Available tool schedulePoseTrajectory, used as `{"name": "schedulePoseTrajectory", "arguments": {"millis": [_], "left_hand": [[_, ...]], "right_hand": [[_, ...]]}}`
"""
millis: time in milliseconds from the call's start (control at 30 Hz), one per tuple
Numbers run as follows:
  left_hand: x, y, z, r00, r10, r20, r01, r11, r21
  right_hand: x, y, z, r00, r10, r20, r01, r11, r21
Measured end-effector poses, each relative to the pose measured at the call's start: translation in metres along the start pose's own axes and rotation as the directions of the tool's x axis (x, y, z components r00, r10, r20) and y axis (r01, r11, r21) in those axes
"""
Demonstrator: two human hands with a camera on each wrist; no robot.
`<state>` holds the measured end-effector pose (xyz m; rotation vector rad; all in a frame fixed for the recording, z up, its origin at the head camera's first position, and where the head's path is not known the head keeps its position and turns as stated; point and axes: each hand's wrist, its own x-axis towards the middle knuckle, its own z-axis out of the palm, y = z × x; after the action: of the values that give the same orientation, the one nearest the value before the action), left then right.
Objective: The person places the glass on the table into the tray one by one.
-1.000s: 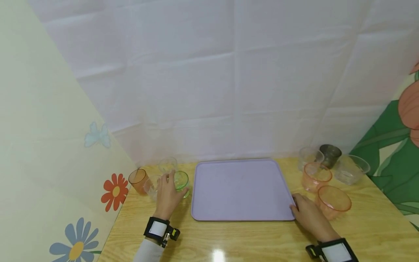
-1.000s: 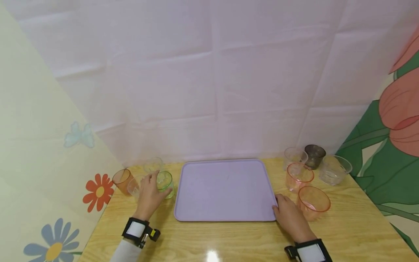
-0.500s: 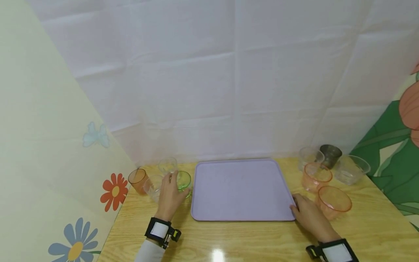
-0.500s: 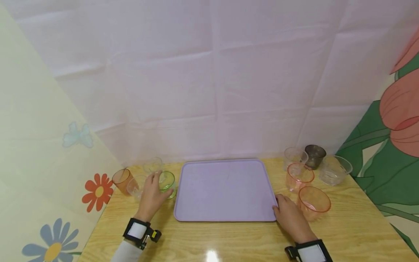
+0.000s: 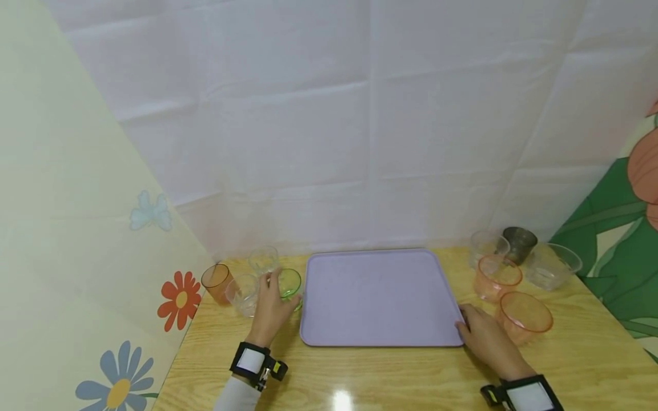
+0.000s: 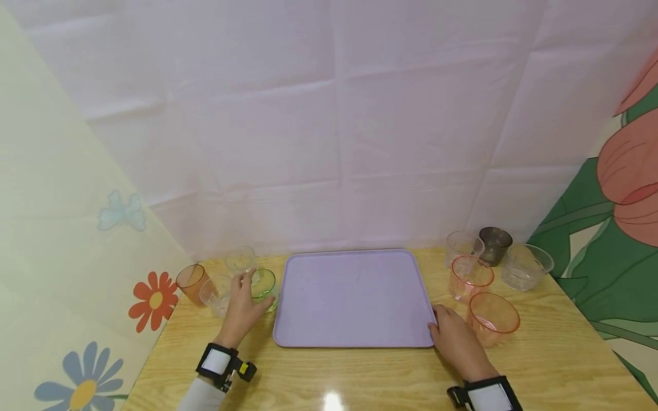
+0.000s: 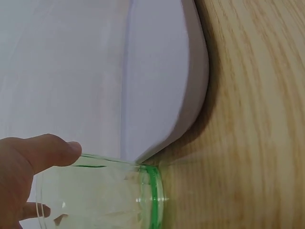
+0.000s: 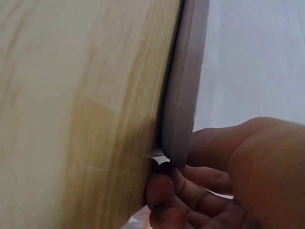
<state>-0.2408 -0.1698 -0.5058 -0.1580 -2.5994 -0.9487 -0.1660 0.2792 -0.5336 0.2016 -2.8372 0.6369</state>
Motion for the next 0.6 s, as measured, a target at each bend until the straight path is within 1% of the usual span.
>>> {"name": "schedulePoseTrajectory", "arguments": {"millis": [200,333,467,600], "left_hand": [[-0.002,-0.004,0.008,1.000,-0.011,-0.020,0.009,0.995,-0.097],[-0.003,-0.005,0.012,0.998,-0.051,-0.028,0.046,0.986,-0.162],[-0.004,-0.007,0.016,0.993,-0.116,-0.028,0.106,0.965,-0.242],[-0.004,-0.011,0.020,0.988,-0.145,-0.045,0.125,0.945,-0.304]], "right_hand": [[-0.001,0.001,0.000,1.000,0.005,0.008,-0.005,1.000,0.002],[-0.001,0.001,0.000,1.000,0.007,0.007,-0.007,1.000,0.002],[-0.001,0.001,0.000,1.000,0.000,-0.005,0.000,1.000,0.003],[0.000,0.001,0.000,1.000,-0.006,-0.005,0.006,1.000,0.000]]}}
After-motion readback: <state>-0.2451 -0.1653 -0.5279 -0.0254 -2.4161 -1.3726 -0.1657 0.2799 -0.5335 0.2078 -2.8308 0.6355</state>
